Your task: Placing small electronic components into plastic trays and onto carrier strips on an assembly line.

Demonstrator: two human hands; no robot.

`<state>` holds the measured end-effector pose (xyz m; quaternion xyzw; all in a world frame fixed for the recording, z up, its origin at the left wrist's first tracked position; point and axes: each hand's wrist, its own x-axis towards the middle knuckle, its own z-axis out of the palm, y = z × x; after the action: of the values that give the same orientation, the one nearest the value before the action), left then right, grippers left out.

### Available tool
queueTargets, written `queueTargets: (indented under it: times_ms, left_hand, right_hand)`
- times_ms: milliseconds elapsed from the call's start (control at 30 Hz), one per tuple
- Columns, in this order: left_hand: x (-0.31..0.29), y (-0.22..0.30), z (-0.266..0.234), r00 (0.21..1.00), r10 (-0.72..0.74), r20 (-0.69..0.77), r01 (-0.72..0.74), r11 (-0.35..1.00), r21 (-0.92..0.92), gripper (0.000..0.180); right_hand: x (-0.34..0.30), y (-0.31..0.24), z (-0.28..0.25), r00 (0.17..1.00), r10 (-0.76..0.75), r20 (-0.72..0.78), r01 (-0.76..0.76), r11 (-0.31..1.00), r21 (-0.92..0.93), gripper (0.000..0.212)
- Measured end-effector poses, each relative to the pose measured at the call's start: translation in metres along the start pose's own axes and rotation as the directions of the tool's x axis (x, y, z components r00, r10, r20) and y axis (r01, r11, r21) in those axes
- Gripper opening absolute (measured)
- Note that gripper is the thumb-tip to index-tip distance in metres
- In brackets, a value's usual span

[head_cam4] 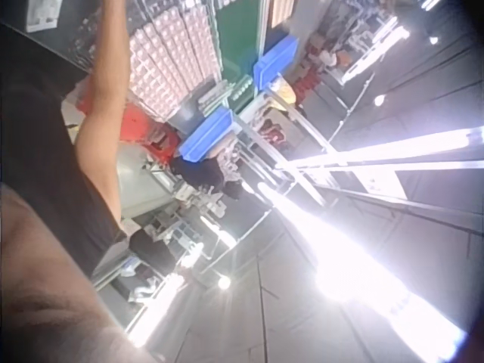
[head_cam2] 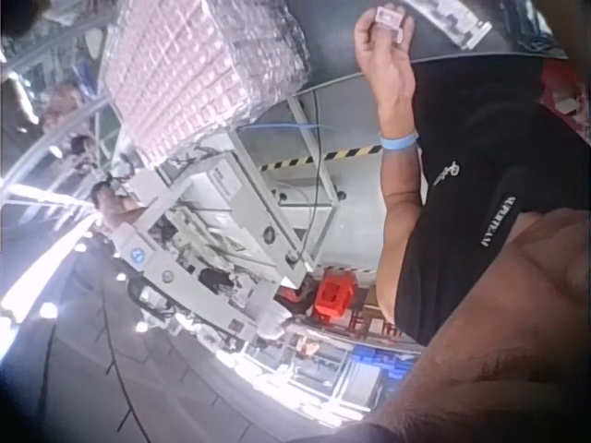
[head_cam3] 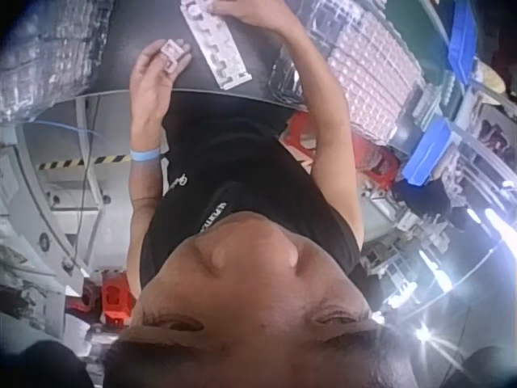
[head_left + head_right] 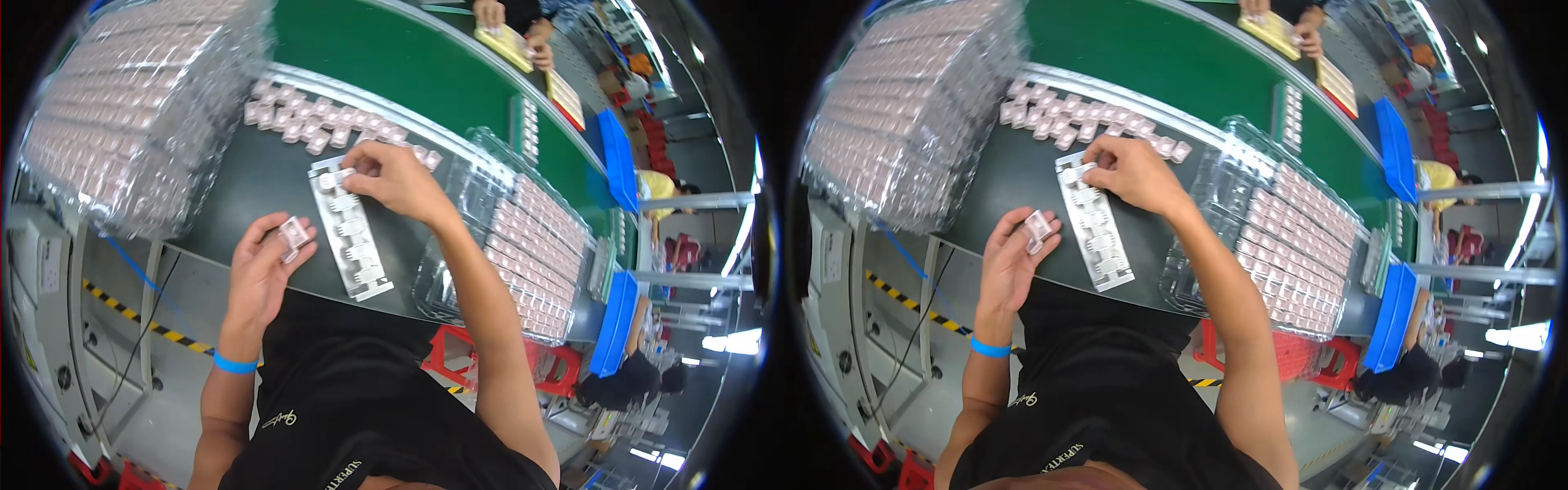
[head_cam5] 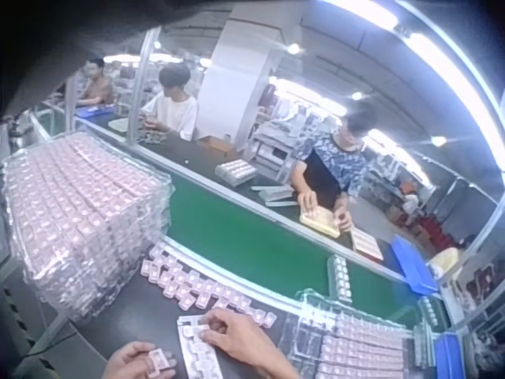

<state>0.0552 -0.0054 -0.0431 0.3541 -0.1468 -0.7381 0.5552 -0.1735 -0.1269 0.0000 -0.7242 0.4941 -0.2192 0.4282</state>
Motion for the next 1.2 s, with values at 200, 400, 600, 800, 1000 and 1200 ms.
queueTargets:
  times_ms: [200, 400, 600, 800, 1000, 1200]
  left_hand:
    - [-0.003, 0.003, 0.004, 0.999, -0.012, -0.051, 0.015, 0.998, 0.055, 0.034]
    - [0.001, -0.002, 0.023, 0.999, -0.031, 0.038, 0.032, 0.999, -0.008, 0.034]
    - [-0.007, 0.002, 0.026, 0.993, -0.032, 0.115, 0.038, 0.998, -0.048, 0.034]
    - [-0.010, 0.003, 0.027, 0.994, -0.038, 0.104, 0.051, 0.991, -0.122, 0.038]
    - [-0.011, -0.002, 0.030, 0.996, -0.021, 0.085, 0.024, 0.999, -0.036, 0.045]
    - [-0.010, -0.003, 0.031, 0.999, 0.036, 0.038, -0.034, 0.999, -0.042, 0.042]
  right_hand:
    - [-0.013, -0.002, -0.015, 0.964, -0.115, -0.240, 0.086, 0.988, -0.126, 0.025]
    - [-0.042, -0.054, -0.002, 0.951, -0.290, -0.105, 0.275, 0.952, -0.137, 0.021]
    - [-0.041, -0.060, 0.031, 0.956, -0.294, 0.011, 0.289, 0.934, -0.211, 0.017]
    - [-0.041, -0.064, 0.034, 0.968, -0.246, -0.037, 0.230, 0.941, -0.248, 0.015]
    - [-0.040, -0.058, 0.037, 0.963, -0.269, -0.033, 0.252, 0.932, -0.259, 0.015]
    - [-0.044, -0.057, 0.041, 0.968, -0.248, -0.032, 0.233, 0.942, -0.241, 0.015]
